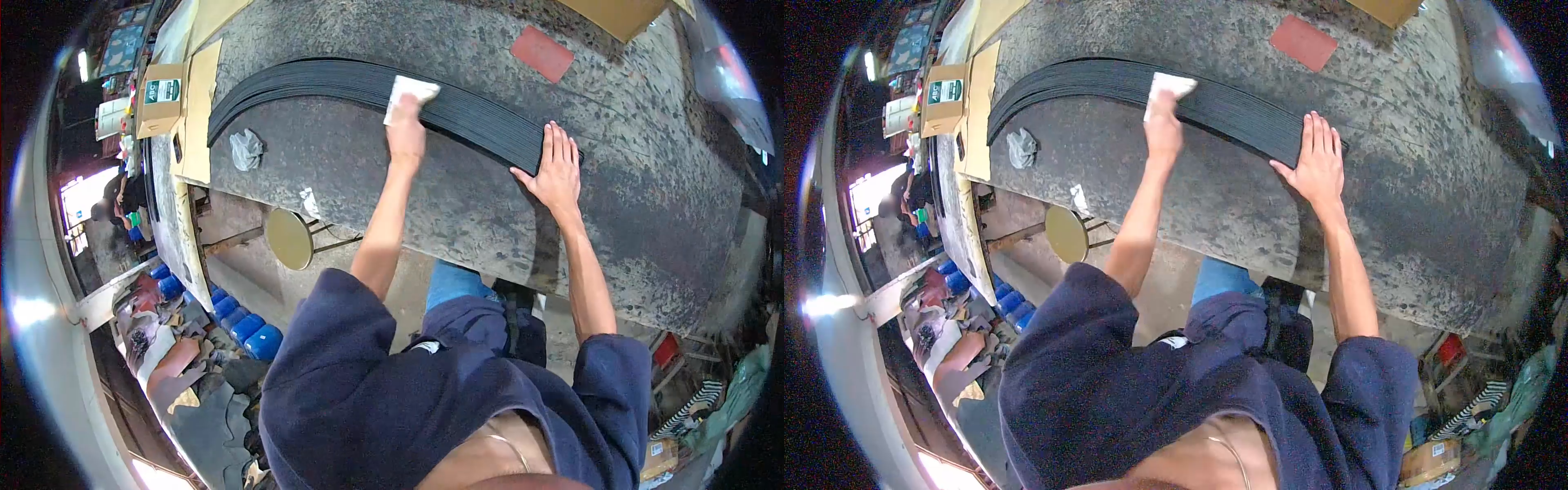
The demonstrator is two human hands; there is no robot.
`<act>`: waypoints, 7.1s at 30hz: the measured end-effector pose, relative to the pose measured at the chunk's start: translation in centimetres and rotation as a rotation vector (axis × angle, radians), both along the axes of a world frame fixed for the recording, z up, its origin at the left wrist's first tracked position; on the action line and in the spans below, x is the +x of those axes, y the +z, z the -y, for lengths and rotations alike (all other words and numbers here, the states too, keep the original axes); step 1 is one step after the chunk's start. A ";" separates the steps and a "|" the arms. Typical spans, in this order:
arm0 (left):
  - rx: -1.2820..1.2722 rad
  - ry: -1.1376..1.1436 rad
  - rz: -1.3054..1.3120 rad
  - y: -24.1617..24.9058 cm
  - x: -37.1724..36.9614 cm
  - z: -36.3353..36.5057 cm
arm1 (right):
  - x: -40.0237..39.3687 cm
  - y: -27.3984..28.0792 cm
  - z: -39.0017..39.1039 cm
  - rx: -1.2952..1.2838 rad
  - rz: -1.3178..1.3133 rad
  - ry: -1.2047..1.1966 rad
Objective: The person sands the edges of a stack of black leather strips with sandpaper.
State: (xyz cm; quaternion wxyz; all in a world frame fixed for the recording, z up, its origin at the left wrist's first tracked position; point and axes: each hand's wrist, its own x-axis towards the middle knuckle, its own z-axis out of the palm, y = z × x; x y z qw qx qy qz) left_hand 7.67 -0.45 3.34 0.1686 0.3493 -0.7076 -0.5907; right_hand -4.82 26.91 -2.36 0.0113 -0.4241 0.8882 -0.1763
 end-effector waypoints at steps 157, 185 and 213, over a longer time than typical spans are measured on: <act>-0.126 0.209 0.121 -3.7 -1.1 -9.7 | 1.9 0.2 0.0 0.034 -0.028 -0.025; -0.681 -0.068 0.197 -6.4 -3.9 -3.6 | 2.2 0.7 0.1 0.080 -0.006 -0.032; -1.003 -0.057 0.253 -8.6 -4.2 0.6 | 2.3 0.8 0.1 0.054 0.001 -0.047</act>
